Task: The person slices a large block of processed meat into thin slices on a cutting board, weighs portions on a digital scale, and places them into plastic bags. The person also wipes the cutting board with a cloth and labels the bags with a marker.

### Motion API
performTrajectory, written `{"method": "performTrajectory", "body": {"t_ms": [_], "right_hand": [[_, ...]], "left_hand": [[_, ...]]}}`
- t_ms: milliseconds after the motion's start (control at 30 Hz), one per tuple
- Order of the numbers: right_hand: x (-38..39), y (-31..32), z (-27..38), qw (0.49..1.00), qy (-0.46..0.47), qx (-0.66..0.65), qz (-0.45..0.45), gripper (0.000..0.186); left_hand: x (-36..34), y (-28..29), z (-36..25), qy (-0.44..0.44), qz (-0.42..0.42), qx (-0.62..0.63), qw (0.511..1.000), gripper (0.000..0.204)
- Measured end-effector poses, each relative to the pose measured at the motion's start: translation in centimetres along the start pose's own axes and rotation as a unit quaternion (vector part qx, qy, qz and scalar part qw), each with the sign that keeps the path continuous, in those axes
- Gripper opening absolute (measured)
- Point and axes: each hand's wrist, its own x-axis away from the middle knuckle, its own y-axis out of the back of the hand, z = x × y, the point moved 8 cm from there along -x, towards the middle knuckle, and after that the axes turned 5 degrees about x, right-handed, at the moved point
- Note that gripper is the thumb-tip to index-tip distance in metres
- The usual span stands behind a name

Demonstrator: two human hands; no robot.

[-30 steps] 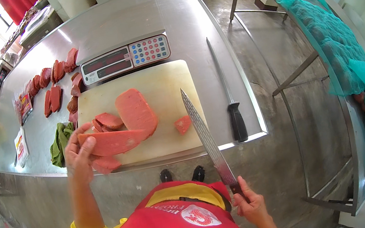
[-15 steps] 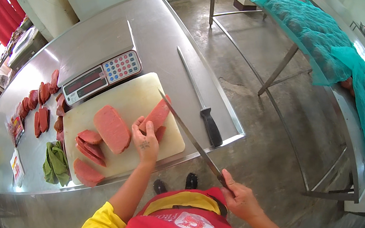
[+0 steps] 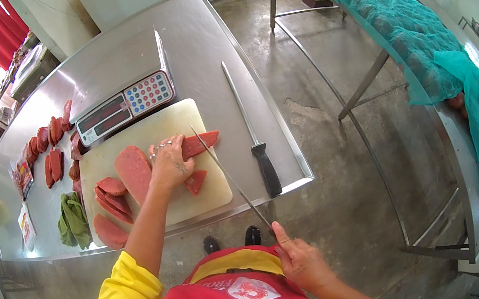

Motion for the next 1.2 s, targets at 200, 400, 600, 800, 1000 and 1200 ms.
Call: {"method": "performTrajectory", "body": {"t_ms": [200,400,600,800,1000,1200], "right_hand": [[-0.8,0.3,0.8,1.000,0.015,0.022,0.002,0.060],[-1.4,0.8,1.6,0.999,0.017,0.040,0.011,0.060],[-1.6,1.6,2.1,0.993,0.001,0.106,0.051,0.061],[-2.8,1.0,1.5,0.985,-0.015,0.137,0.100,0.065],[-2.1,0.0,0.6,0.987,0.010,0.148,0.068,0.070],[-0.4,1.9,1.3,0.993,0.016,0.115,-0.008,0.062]], "left_hand": [[0.6,0.7,0.0,0.037,0.005,-0.035,0.999,0.052],[0.5,0.7,0.3,0.062,0.035,-0.010,0.997,0.051],[0.6,0.6,0.4,0.053,0.042,-0.015,0.998,0.053],[-0.9,0.6,1.2,0.020,0.041,0.014,0.999,0.048],[-7.9,3.3,0.4,-0.011,0.025,0.090,0.996,0.033],[-8.7,-1.2,-3.9,0.018,0.233,-0.101,0.967,0.035]]}}
